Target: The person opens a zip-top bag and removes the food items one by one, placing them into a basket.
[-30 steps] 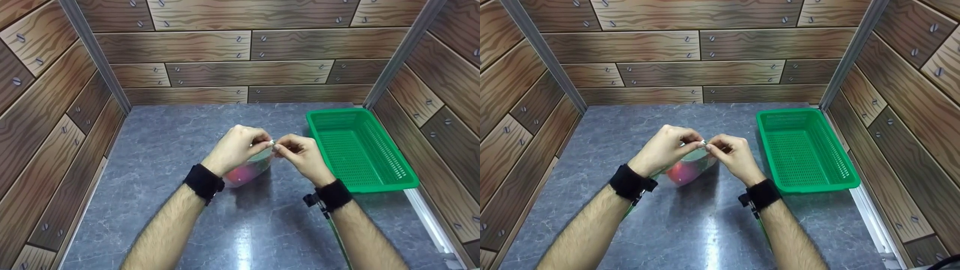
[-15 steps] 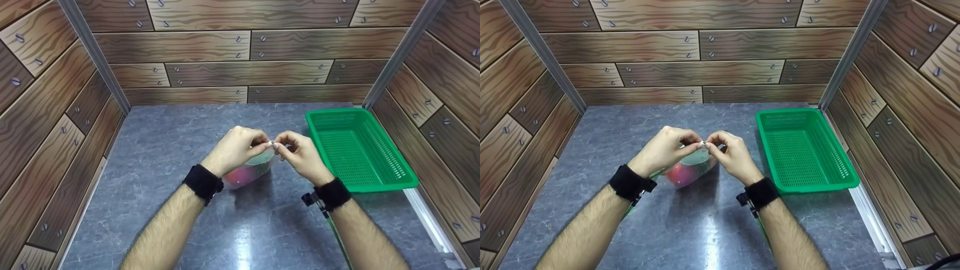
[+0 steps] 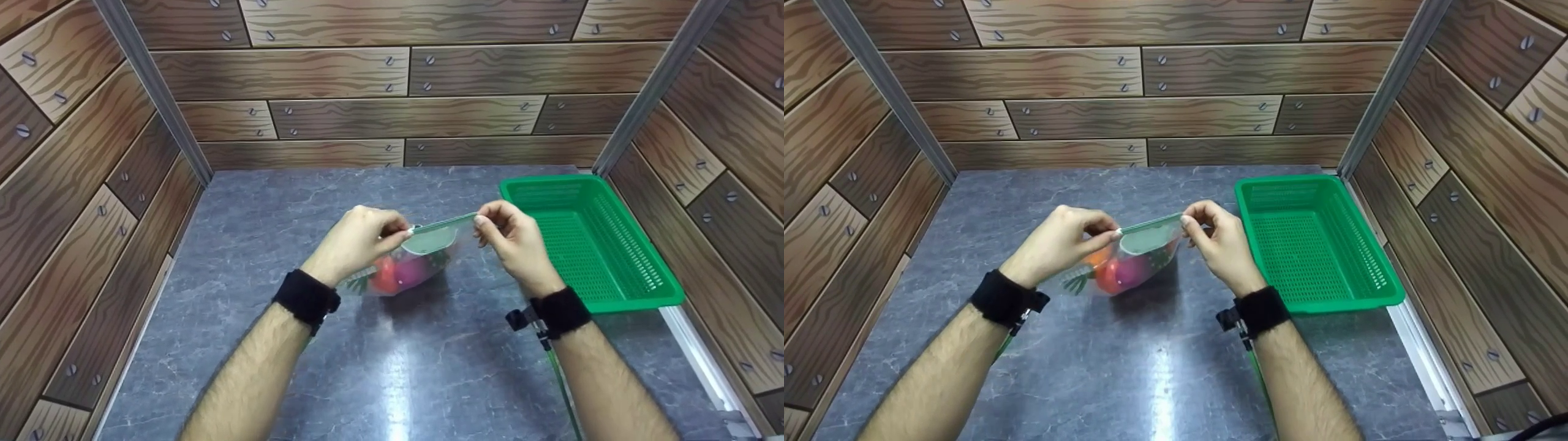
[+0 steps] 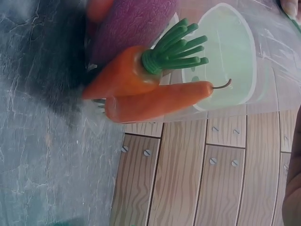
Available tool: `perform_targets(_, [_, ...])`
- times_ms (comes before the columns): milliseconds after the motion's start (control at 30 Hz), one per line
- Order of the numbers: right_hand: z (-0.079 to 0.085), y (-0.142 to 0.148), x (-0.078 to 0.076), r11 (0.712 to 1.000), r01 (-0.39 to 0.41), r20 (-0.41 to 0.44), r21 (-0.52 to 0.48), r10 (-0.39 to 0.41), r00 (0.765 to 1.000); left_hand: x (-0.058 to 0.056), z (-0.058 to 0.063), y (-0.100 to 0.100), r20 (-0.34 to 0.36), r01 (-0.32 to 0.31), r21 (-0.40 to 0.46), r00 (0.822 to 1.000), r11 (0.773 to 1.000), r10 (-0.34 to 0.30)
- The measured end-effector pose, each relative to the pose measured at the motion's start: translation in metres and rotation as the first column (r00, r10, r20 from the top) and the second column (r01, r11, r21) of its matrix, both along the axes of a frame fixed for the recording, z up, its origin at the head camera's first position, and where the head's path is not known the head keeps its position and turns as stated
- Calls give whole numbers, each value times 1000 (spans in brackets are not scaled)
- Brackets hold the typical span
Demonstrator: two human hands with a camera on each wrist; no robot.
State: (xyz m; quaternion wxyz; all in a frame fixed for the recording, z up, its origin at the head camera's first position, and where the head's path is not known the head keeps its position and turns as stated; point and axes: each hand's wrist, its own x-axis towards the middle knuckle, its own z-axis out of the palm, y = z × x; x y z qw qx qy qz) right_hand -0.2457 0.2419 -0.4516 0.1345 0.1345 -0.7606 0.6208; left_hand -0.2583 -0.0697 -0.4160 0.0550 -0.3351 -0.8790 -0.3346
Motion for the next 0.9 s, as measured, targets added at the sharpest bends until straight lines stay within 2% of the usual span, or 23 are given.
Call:
perform_targets(167, [-1, 6, -2, 999, 9, -4, -46, -9, 1000, 1, -1, -17, 1, -32, -1, 999, 999, 32])
perform_targets(633, [-7, 24, -7, 996, 37, -12, -86, -39, 999, 4, -3, -71, -4, -119, 14, 993, 993, 119])
perform_targets(900, [-8, 27, -5, 995, 55, -5, -85, -55, 998, 7, -2, -91, 18, -162, 30, 987, 986, 161])
